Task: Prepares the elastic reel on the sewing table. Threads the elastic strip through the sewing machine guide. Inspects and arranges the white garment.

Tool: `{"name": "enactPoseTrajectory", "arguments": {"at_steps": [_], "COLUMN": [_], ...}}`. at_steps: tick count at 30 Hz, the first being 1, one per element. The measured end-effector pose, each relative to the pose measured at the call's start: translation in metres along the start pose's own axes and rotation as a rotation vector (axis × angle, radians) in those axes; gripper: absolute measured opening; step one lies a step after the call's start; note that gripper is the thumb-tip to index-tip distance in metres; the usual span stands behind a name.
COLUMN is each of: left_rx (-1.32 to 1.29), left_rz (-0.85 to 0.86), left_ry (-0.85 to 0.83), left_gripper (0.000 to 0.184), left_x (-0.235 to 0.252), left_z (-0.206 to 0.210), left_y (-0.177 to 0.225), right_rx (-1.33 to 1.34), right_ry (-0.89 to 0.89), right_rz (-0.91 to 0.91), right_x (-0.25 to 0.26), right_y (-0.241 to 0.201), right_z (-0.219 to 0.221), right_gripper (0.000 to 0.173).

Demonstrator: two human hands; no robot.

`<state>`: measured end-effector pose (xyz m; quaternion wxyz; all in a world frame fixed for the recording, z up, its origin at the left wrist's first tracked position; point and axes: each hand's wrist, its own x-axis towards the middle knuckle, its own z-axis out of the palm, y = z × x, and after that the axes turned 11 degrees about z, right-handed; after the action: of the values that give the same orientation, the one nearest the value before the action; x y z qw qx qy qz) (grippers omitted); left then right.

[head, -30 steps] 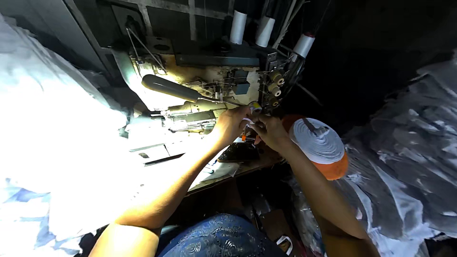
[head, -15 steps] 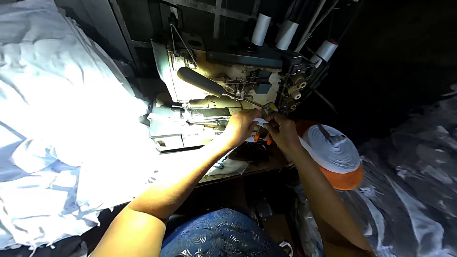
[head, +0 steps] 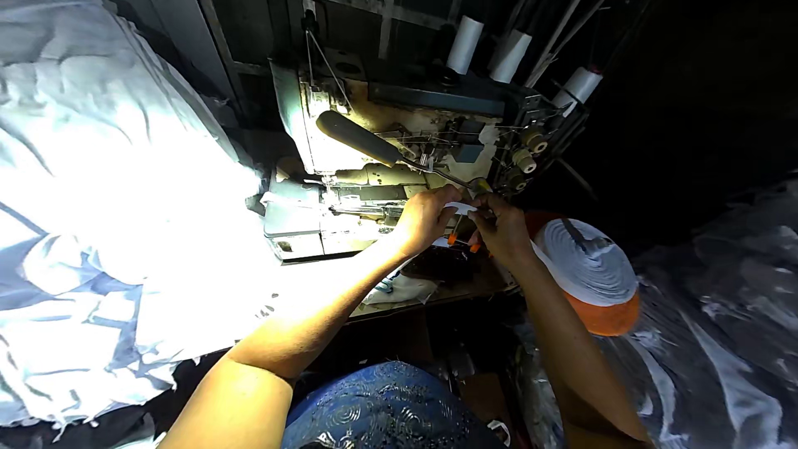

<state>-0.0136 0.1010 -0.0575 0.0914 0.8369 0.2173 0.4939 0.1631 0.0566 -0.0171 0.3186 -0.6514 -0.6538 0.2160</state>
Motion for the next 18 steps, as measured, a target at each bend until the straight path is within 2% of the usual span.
{"name": "enactPoseTrajectory", "arguments": {"at_steps": [4, 12, 16, 18], "left_rx": [-0.024, 0.161, 0.261, 0.241], "left_rz": [-0.023, 0.021, 0.013, -0.018], "left_ry": [-0.015, -0.051, -0.135, -0.123], "left_gripper": [0.014, 0.012, 0.012, 0.011], "left_x": [0.006, -0.003, -0.017, -0.031], "left_z": [-0.003, 0.000, 0.006, 0.010], "left_y": [0.000, 0.005, 0.007, 0.000], "right_rx": [-0.046, -0.152, -0.384, -0.420], "right_ry": [-0.019, -0.066, -0.057, -0.012], "right_rz": [-0.031, 0.016, 0.033, 0.006], "right_x": [-0.001, -0.001, -0.001, -0.008], "right_y": [-0.003, -0.009, -0.008, -0.007], "right_z": [-0.004, 0.001, 0.011, 0.016], "right_gripper": [0.017, 0.019, 0.035, 0.045]}}
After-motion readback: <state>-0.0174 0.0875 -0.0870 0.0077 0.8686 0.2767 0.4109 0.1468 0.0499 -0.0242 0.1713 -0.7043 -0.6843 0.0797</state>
